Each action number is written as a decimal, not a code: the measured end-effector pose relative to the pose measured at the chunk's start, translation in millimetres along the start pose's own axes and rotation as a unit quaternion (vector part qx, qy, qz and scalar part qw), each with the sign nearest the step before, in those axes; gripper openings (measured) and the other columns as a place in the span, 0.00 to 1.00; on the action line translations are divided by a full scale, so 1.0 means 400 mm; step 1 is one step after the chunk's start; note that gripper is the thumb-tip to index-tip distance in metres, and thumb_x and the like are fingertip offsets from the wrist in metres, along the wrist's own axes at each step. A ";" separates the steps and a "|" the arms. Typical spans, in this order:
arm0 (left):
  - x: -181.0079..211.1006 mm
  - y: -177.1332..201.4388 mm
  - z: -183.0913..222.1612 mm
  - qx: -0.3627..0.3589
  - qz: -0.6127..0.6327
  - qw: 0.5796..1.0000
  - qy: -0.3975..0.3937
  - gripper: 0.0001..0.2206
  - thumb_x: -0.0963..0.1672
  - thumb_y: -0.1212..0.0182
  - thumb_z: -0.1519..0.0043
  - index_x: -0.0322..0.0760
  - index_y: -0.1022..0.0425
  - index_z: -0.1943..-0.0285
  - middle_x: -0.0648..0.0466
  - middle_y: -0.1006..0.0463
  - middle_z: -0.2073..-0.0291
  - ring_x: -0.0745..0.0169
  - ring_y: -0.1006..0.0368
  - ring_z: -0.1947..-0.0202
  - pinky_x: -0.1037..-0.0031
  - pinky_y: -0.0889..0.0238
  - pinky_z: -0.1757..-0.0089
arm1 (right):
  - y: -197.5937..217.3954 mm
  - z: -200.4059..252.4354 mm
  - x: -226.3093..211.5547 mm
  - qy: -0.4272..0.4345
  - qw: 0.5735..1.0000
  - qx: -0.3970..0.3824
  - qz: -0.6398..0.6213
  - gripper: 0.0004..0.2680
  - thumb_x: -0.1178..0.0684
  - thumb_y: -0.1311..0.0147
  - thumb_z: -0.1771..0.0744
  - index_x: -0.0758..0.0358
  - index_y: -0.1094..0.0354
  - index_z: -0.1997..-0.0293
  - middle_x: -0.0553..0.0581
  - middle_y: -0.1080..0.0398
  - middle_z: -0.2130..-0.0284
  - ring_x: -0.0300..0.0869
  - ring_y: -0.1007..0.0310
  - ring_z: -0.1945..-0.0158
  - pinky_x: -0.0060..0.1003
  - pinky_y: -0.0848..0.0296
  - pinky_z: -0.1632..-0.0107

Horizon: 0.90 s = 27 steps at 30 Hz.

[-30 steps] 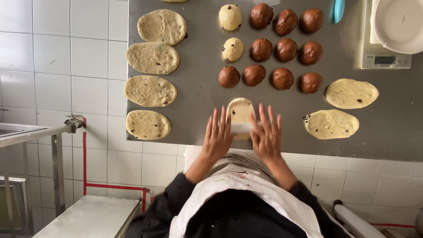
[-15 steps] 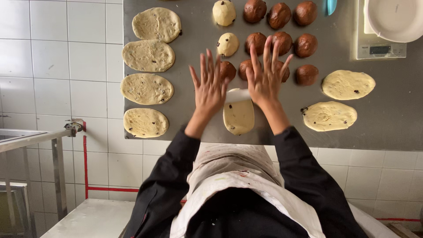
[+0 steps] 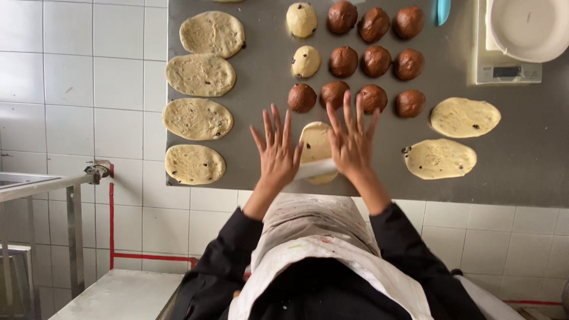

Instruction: The person rolls balls of dough into flat oval shapes using a rolling pin and subsequently scoops a cream mixture from a bowl into a piping bag.

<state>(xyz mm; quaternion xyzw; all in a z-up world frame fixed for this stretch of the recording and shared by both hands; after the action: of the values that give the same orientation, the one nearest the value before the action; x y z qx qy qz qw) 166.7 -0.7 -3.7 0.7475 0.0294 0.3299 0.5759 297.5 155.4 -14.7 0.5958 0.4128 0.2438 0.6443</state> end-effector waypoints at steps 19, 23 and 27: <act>0.082 -0.137 0.368 0.002 -0.098 0.994 -0.057 0.30 0.51 0.50 0.29 0.25 0.43 0.24 0.37 0.44 0.26 0.41 0.52 0.24 0.49 0.60 0.31 | -0.043 0.357 0.021 0.153 0.985 0.057 -0.049 0.23 0.36 0.58 0.27 0.55 0.48 0.25 0.64 0.44 0.29 0.58 0.45 0.28 0.57 0.45 0.32; 0.067 -0.110 0.230 -0.013 -0.055 0.998 -0.026 0.31 0.51 0.54 0.28 0.23 0.48 0.21 0.30 0.55 0.22 0.35 0.63 0.21 0.50 0.67 0.28 | -0.012 0.233 0.014 0.056 0.998 0.003 -0.003 0.25 0.32 0.81 0.28 0.44 0.55 0.22 0.56 0.64 0.22 0.51 0.67 0.19 0.73 0.79 0.29; 0.041 -0.045 0.041 0.041 -0.097 0.994 -0.014 0.31 0.49 0.52 0.30 0.31 0.50 0.20 0.38 0.54 0.22 0.45 0.62 0.21 0.43 0.74 0.30 | -0.002 0.028 0.023 0.019 0.997 0.065 0.021 0.26 0.31 0.86 0.28 0.43 0.56 0.20 0.57 0.66 0.21 0.52 0.71 0.19 0.76 0.85 0.31</act>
<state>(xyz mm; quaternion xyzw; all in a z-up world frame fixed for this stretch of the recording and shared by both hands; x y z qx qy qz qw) 194.2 -1.6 -14.0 0.7689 0.1070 0.2601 0.5741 311.5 156.6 -18.1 0.6404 0.4276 0.2409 0.5908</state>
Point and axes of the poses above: each hand's wrist, its own z-axis away from the middle knuckle, its own y-axis out of the back of the hand, x = y × z, the point moved 1 cm from there along -z, towards the middle knuckle
